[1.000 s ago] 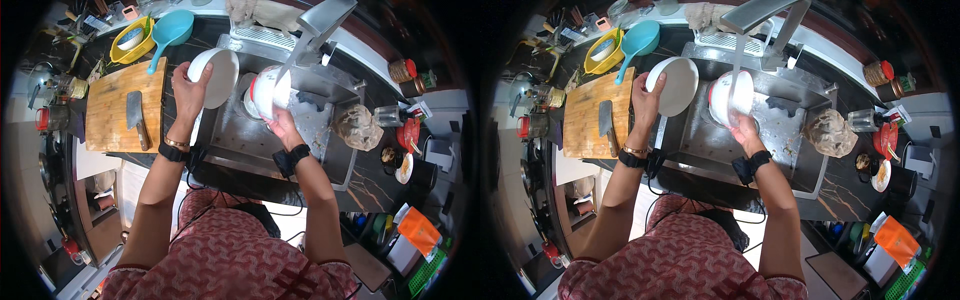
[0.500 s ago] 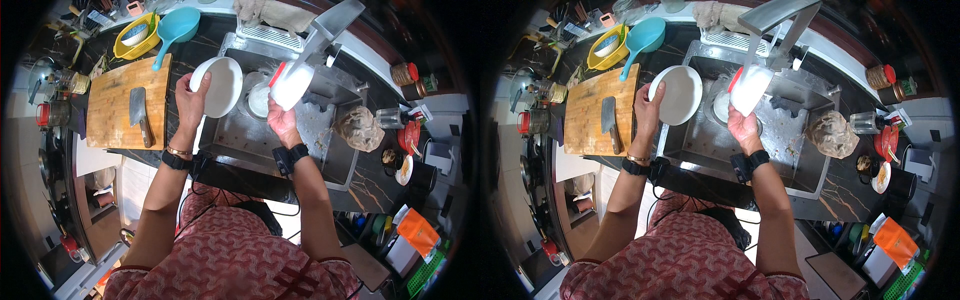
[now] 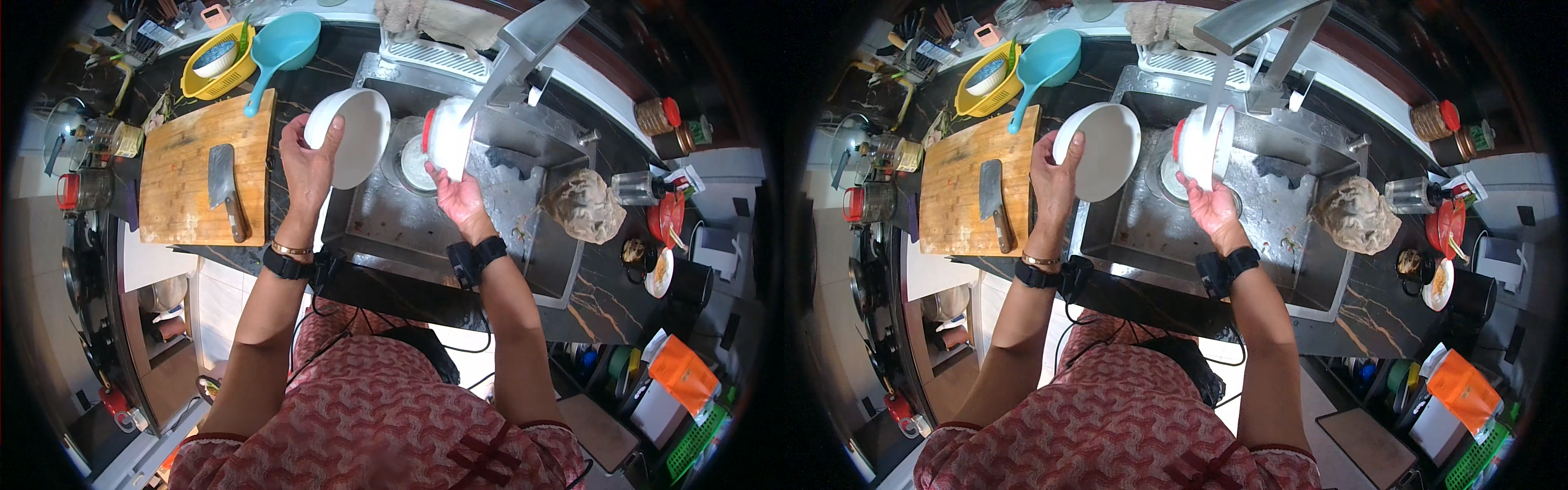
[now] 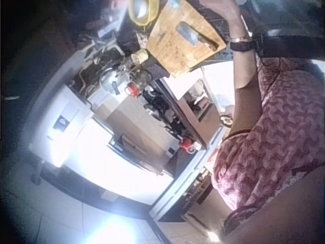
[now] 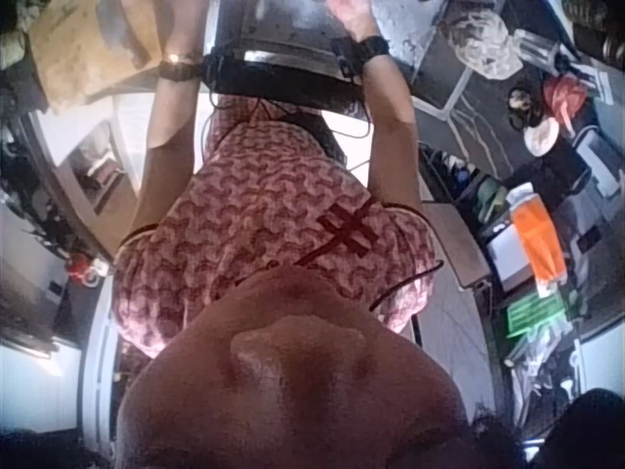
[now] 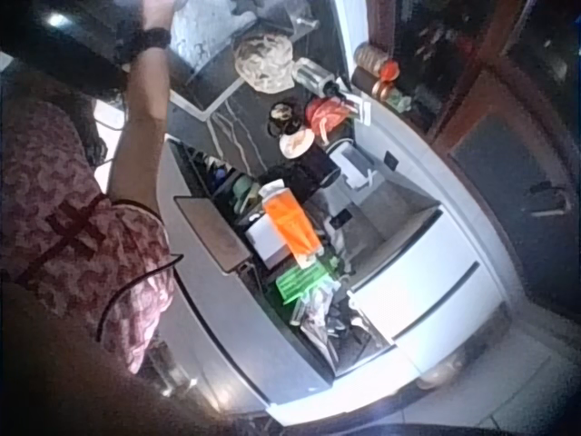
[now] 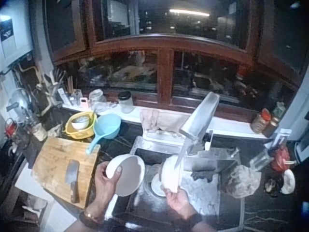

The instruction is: The person washes several bowls, plates, and utensils in a sink, then walks to a dining table to scrape leftovers from a large bowl into a smaller bowl before returning to the sink to continue washing.

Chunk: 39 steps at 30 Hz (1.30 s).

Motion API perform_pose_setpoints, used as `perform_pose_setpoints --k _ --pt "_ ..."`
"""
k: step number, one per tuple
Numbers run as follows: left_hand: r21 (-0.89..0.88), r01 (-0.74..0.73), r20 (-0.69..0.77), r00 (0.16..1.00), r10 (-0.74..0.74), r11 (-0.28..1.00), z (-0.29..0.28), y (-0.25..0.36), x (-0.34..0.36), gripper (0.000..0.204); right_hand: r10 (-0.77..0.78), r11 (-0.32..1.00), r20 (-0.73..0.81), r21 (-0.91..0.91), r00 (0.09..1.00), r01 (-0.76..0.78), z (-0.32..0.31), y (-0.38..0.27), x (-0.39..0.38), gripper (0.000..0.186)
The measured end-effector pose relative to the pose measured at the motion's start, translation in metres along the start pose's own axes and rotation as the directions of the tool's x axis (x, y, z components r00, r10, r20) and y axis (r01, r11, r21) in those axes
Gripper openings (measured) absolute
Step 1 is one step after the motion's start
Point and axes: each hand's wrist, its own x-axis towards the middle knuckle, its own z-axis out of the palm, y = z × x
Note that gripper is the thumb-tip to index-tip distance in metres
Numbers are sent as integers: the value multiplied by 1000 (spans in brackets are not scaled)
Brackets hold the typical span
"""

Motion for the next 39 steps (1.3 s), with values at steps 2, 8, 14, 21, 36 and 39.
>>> perform_pose_setpoints --k 2,8,14,21,36,39 --pt "37 -47 -21 999 48 998 -1 7 0 71 10 999 -29 -33 1000 -11 1 7 0 36" --pt "76 -82 -43 995 85 994 -10 23 0 70 -108 919 -148 -393 983 42 -1 25 9 32" --pt "129 -138 -102 983 152 982 -21 20 3 64 -51 922 -133 -388 990 -5 9 43 -1 32" --pt "69 -77 -147 985 86 995 -33 22 5 63 175 957 104 -251 979 -145 25 61 -8 41" --pt "10 -218 -365 908 207 976 -104 30 21 49 -156 566 -93 -824 983 12 64 114 56 33" --pt "-80 -199 -377 913 155 977 -117 44 21 53 -226 462 -39 -884 973 72 75 130 69 33"
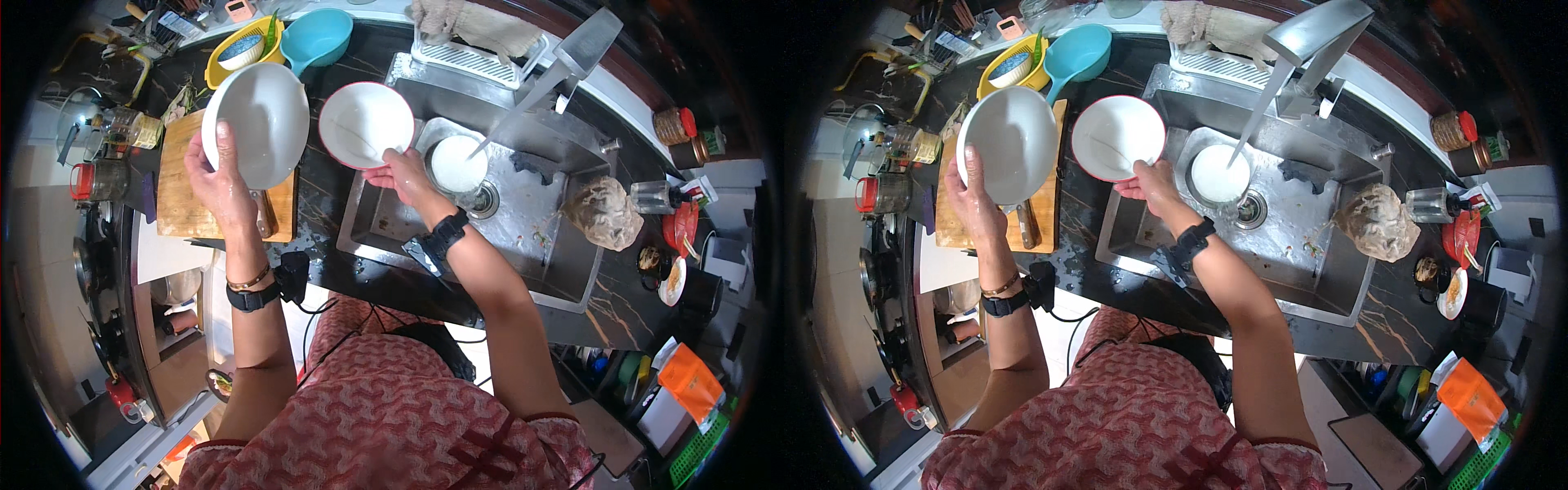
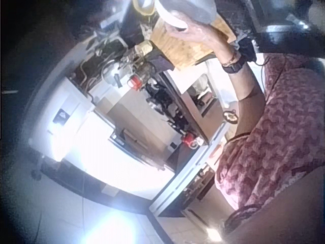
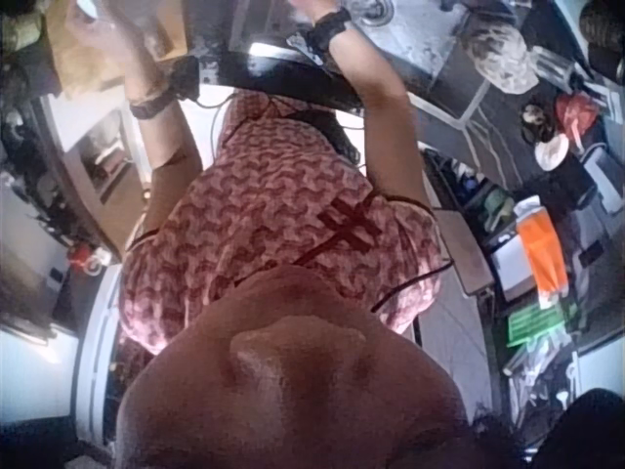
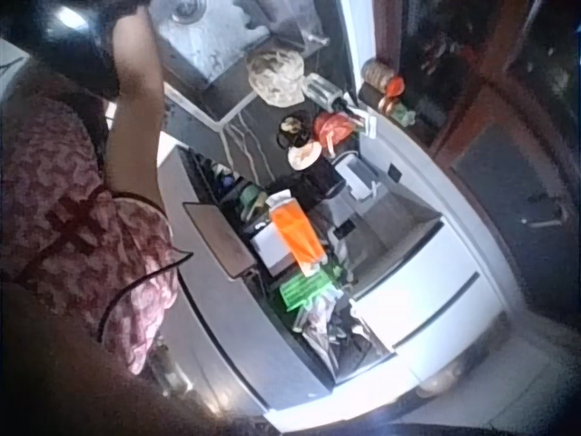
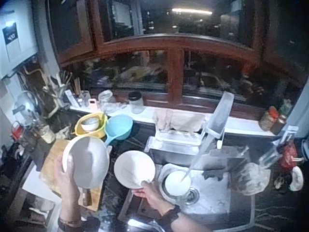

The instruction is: The person washes several bowls, plates, and utensils in a sink, then walks to a dining table to scrape leftovers from a large bowl into a smaller bowl before returning to the sink to continue washing.

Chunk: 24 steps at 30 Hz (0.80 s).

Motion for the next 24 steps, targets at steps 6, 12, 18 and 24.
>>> perform_pose_setpoints --k 6,12,18,24 --pt "-311 323 170 944 -282 894 -2 10 -9 52 63 992 -78 -101 995 -70 32 -4 19 34" --pt "-349 452 291 885 -364 821 15 5 -22 54 61 997 -26 -49 998 -62 51 8 43 29" --pt "-291 604 434 774 -461 742 39 -20 -25 63 -71 923 298 381 952 -50 10 10 37 59" --pt "-147 738 599 597 -534 659 89 -58 -59 57 -183 870 335 493 924 -7 -47 -45 -50 72"
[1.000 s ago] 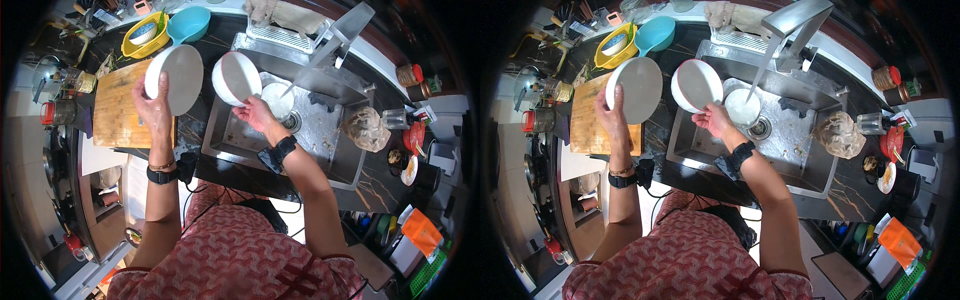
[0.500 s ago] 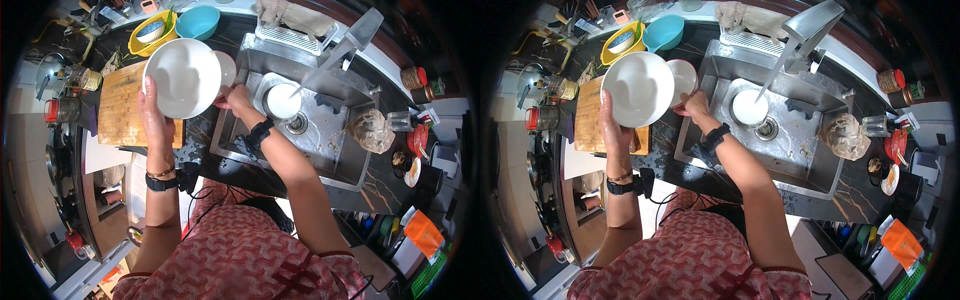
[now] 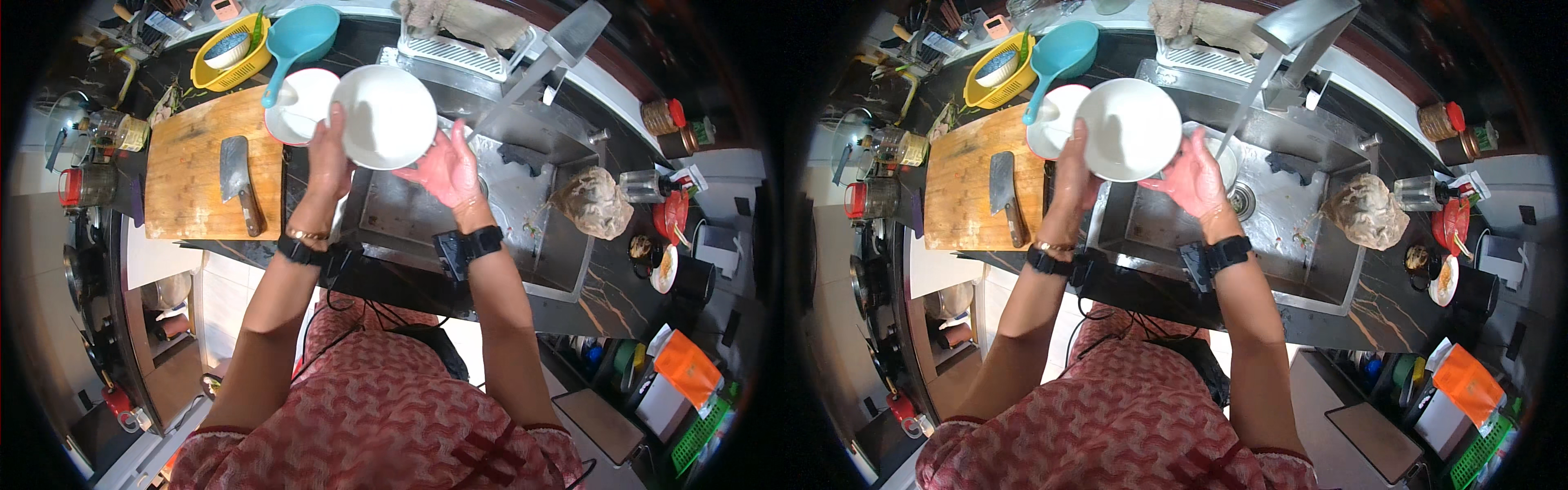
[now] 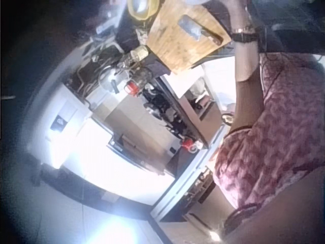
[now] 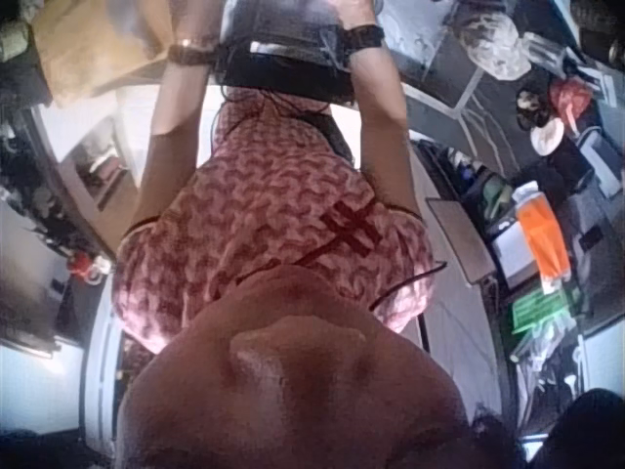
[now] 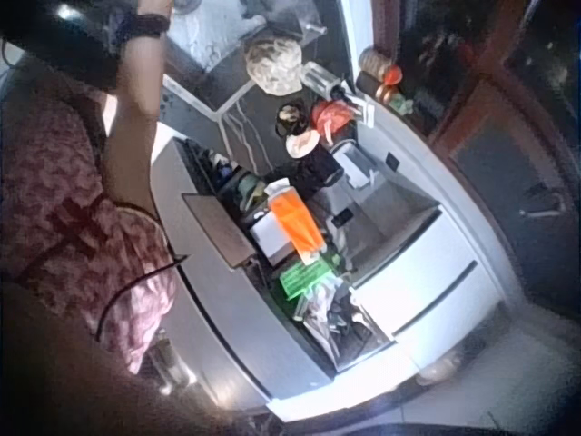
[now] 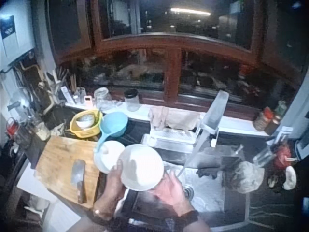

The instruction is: The person washes several bowls, plates, and utensils in a sink, then walks to a dining table to scrape leftovers from a large bowl into a smaller bowl before returning to the sink to continue washing.

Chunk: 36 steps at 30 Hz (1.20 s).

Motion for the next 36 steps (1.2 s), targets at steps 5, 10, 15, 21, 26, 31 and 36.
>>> perform_pose_setpoints --k 5,10,15,21,26,31,36 --pt "161 91 76 992 -105 983 45 -51 15 57 -117 987 -272 -141 955 81 -29 -23 -20 51" --pt "829 -544 374 711 595 128 77 -81 -1 62 -240 952 -454 -283 858 117 -65 -47 -32 47" --pt "468 -858 882 437 -177 213 78 -92 -11 66 -429 770 -493 -637 757 22 -53 -62 -38 43" --pt "273 -792 955 293 51 -547 60 -97 81 50 -467 621 -547 -762 695 -183 -45 -51 -37 51" --pt "723 -604 601 789 -125 -335 85 -139 12 60 -647 326 -354 -929 675 -175 -74 -57 -26 52" --pt "524 -781 829 559 8 339 68 -121 -8 53 -549 467 -507 -845 664 -259 -47 -52 -27 55" --pt "618 -785 786 618 16 -36 58 -110 18 35 -492 571 -571 -781 657 -252 -33 -64 -29 60"
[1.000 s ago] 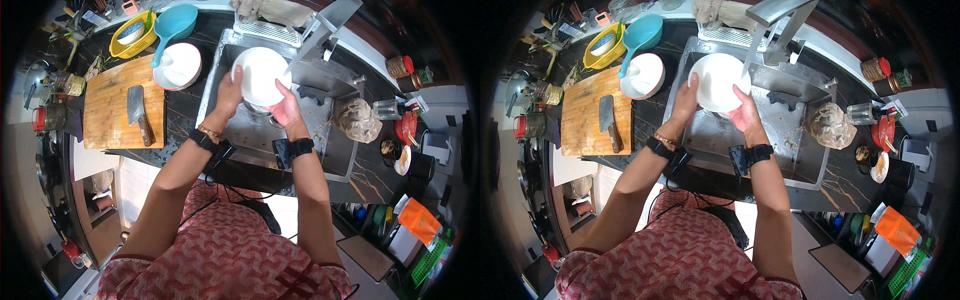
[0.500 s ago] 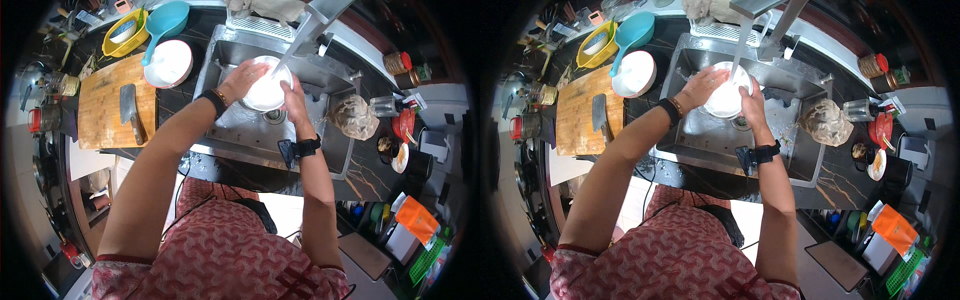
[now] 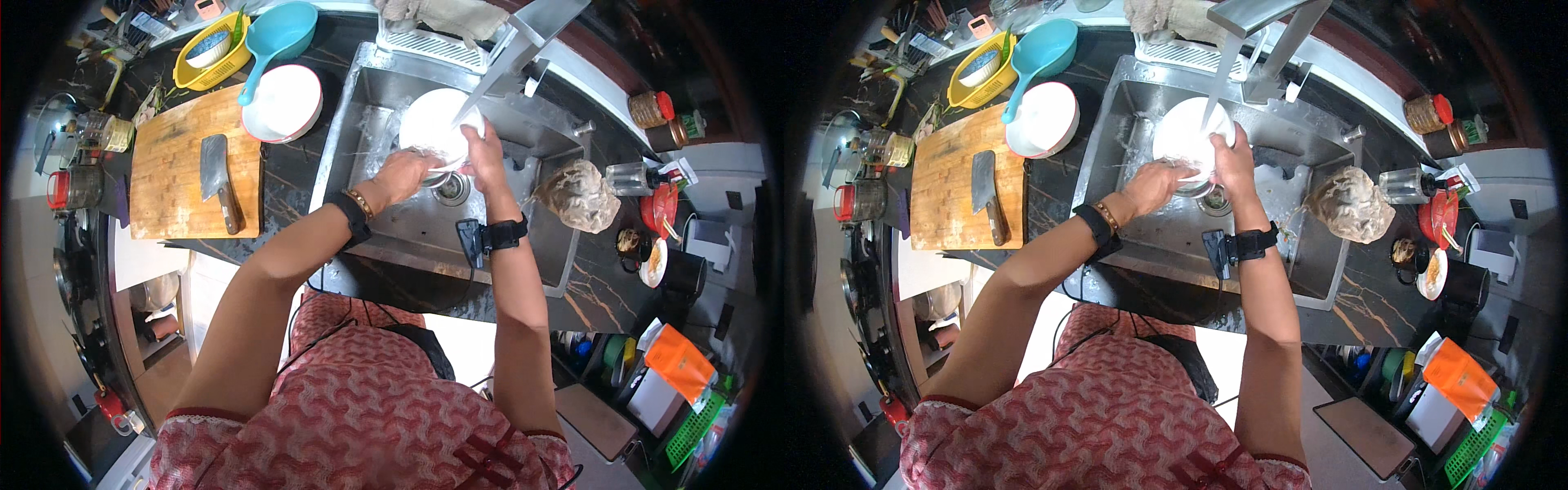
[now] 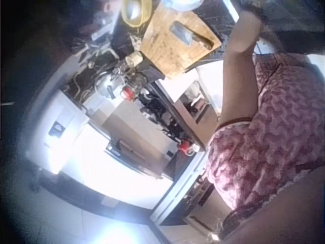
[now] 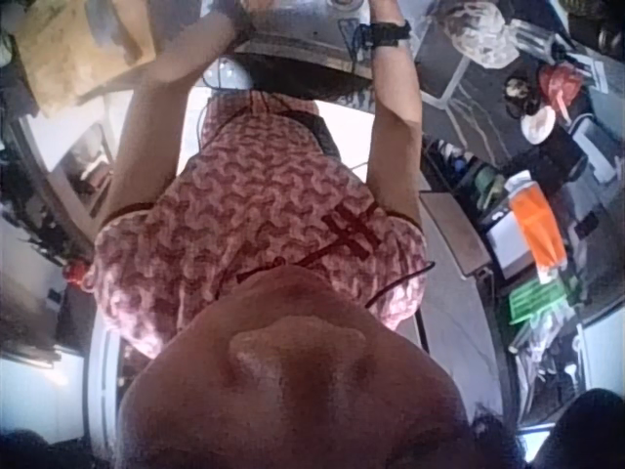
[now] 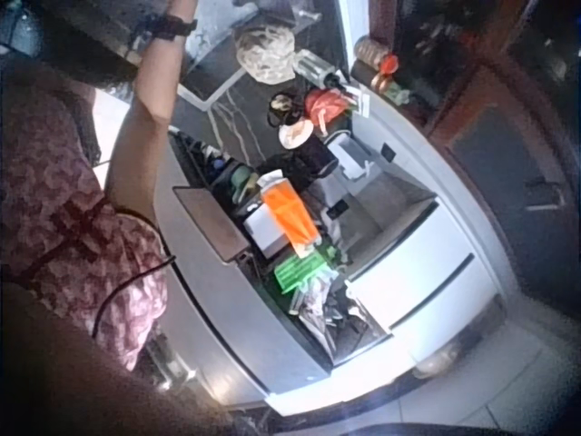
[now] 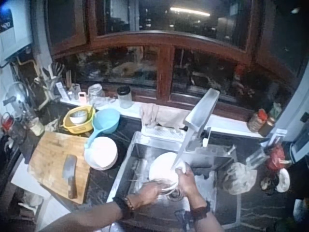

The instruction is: The person washes several bowls, plates, and utensils in a sink, then walks to a dining table to scrape leftovers from a large bowl into a smaller bowl before returning to the sink to continue washing.

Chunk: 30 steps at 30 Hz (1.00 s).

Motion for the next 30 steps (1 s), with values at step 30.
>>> perform_pose_setpoints --k 30 --pt "-859 22 309 819 -484 -511 -29 30 22 34 -475 876 -396 -127 786 466 45 65 -2 47"
